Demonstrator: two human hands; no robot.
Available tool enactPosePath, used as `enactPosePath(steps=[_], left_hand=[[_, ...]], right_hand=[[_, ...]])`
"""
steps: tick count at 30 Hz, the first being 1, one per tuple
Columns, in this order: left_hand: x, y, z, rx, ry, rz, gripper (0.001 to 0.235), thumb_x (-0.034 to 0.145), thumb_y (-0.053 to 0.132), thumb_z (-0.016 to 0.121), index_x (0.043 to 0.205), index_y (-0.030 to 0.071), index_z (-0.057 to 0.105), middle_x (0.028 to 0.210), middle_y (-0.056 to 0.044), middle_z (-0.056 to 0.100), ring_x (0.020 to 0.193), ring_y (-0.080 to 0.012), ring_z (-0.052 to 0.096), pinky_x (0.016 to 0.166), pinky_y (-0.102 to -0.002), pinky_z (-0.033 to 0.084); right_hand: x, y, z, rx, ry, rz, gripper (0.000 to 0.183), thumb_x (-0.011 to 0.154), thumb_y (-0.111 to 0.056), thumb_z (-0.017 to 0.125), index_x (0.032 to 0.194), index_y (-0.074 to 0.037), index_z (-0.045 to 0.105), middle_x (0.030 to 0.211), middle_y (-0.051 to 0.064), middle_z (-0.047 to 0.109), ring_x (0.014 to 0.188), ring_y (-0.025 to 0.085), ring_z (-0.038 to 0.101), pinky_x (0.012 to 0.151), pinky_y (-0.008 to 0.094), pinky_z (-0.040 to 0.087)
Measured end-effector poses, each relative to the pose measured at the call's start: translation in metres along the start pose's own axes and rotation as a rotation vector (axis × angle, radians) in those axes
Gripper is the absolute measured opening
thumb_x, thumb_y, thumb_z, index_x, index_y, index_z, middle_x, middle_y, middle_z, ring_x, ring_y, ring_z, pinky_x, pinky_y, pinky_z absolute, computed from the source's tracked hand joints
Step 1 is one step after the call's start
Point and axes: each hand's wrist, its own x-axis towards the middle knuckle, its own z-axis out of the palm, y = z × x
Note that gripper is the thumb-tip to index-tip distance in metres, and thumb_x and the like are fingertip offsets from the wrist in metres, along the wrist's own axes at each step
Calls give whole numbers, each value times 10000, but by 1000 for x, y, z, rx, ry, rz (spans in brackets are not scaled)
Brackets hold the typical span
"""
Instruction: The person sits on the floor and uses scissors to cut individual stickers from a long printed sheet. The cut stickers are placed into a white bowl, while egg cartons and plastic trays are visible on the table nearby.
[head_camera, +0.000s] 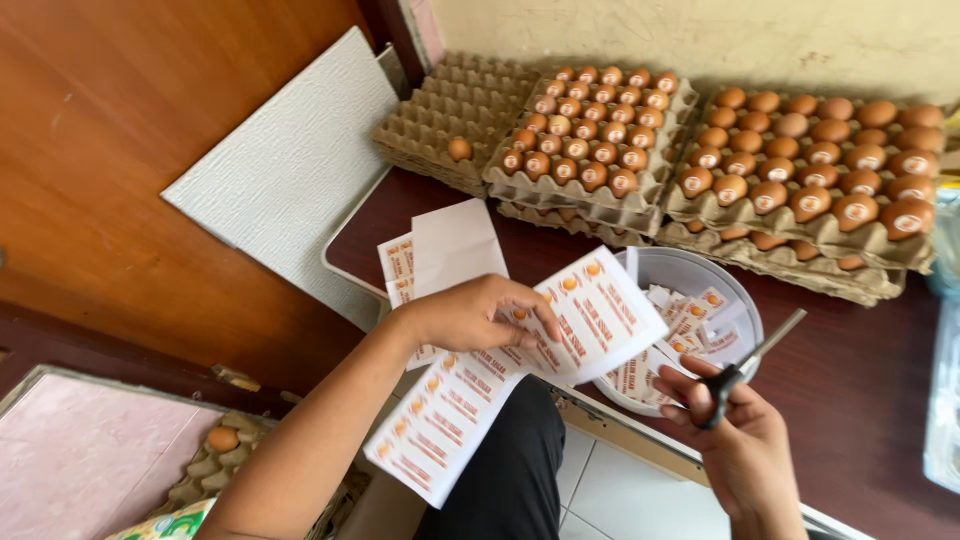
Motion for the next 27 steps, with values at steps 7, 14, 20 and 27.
enactPosePath(steps=[7, 14, 20, 27], left_hand=[[36, 9, 23, -98, -281, -13, 329, 969, -110, 640, 1144, 125, 789, 1235, -50, 795, 1209, -168, 726, 982, -282, 609], [46, 17, 42, 274, 93, 16, 205, 922, 204, 767, 1116, 251, 724, 1584, -100, 497, 1536, -362, 396, 1226, -621, 323], [26, 43, 139, 17, 594, 136, 273, 990, 229, 730, 1040, 92, 498, 963, -99, 675, 794, -202, 670, 689, -291, 611], [39, 18, 218, -1154, 690, 102, 845, 947, 261, 771, 1646, 244, 297, 1527, -201, 581, 1321, -307, 628, 1085, -408, 549]], right_hand=[[12, 10, -21, 4, -21, 17, 457, 908, 16, 702, 1361, 75, 690, 1118, 176, 695, 870, 285, 639, 820, 513, 647], [14, 16, -27, 71, -7, -189, 379, 851, 54, 796, 1220, 26, 714, 922, 136, 749, 713, 210, 713, 661, 272, 654], [24, 23, -28, 240, 76, -206, 308, 893, -11, 795, 1182, -24, 691, 968, 86, 746, 869, 156, 724, 708, 256, 671], [23, 29, -19, 269, 43, -126, 235, 901, -24, 798, 1111, -56, 696, 1044, 103, 741, 864, 185, 722, 700, 262, 685]])
